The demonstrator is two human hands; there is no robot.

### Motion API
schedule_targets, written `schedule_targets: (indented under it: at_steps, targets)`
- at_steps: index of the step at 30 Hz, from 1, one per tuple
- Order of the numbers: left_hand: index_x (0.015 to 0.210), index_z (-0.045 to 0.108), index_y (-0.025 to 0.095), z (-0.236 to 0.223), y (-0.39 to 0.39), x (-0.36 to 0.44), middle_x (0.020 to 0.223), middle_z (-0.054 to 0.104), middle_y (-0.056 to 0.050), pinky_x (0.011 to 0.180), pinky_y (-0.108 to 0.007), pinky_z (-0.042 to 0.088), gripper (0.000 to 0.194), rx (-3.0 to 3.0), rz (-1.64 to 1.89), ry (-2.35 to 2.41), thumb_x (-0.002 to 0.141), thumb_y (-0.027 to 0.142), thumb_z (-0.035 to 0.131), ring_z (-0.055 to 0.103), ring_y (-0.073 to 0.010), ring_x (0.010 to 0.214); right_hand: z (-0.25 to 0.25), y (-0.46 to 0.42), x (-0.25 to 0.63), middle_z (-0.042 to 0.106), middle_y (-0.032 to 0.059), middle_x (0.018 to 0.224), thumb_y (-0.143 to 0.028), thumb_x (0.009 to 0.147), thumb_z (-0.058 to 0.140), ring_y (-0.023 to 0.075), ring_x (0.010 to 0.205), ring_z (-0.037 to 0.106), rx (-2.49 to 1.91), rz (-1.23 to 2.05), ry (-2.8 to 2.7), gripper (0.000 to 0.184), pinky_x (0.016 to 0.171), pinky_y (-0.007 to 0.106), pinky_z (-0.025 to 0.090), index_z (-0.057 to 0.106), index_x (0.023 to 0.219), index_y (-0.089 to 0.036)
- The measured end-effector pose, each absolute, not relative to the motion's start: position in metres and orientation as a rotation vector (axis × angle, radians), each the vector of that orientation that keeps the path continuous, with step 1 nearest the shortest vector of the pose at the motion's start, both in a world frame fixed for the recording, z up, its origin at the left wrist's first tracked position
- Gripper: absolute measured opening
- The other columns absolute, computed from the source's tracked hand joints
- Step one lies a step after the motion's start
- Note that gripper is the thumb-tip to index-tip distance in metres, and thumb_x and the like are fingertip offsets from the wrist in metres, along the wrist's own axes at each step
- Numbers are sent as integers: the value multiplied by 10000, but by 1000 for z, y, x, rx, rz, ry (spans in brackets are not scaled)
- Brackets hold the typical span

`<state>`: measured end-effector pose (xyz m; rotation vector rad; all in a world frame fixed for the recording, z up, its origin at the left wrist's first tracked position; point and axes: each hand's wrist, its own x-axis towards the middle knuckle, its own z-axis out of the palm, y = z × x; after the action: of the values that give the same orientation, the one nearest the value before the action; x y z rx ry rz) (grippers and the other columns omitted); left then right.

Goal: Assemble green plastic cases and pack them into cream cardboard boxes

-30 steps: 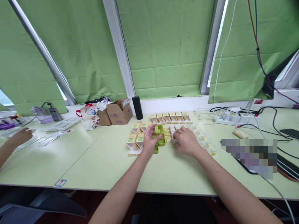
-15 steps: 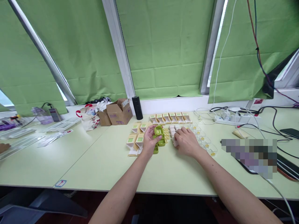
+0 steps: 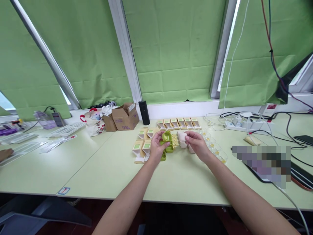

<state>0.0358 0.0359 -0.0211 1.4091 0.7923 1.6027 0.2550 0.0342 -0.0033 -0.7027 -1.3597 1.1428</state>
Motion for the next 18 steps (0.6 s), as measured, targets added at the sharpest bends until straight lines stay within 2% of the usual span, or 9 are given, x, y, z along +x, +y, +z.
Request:
schedule_targets:
  at_steps: [2, 7, 13, 15, 18]
  targets:
    - [1223, 638, 197, -23, 37, 35, 1293, 729, -123, 919, -380, 578, 659, 1412, 1611, 812, 645, 306, 936, 704, -277, 1153, -3, 34, 253, 672, 28, 768, -525, 748, 821, 169, 594, 526, -636, 1270, -1257, 349, 572, 335, 447, 717, 894, -224]
    - [1234, 663, 197, -24, 38, 36, 1236, 734, -109, 914, -368, 570, 658, 1433, 1596, 840, 645, 290, 940, 707, -258, 1110, -3, 29, 244, 754, 75, 916, -446, 713, 875, 184, 676, 619, -544, 1440, -1057, 317, 579, 326, 503, 741, 893, -221]
    - [1229, 669, 190, -21, 36, 38, 1250, 732, -111, 921, -371, 567, 666, 1405, 1567, 826, 634, 269, 957, 698, -235, 1063, -6, 26, 240, 808, 87, 1087, -401, 712, 908, 276, 915, 766, -492, 1518, -1045, 387, 773, 424, 619, 716, 1012, -248]
    - [1220, 676, 192, -20, 35, 39, 1257, 735, -110, 928, -363, 564, 659, 1404, 1562, 817, 628, 256, 959, 693, -243, 1093, -7, 26, 240, 815, 80, 1060, -372, 715, 928, 273, 949, 773, -469, 1534, -1067, 411, 794, 406, 618, 700, 1036, -253]
    - [1219, 689, 198, -19, 34, 39, 1277, 735, -110, 942, -357, 560, 646, 1400, 1557, 818, 631, 236, 953, 684, -263, 1157, -9, 26, 239, 806, 48, 963, -313, 690, 966, 229, 892, 760, -440, 1548, -1056, 444, 755, 342, 600, 690, 1034, -260]
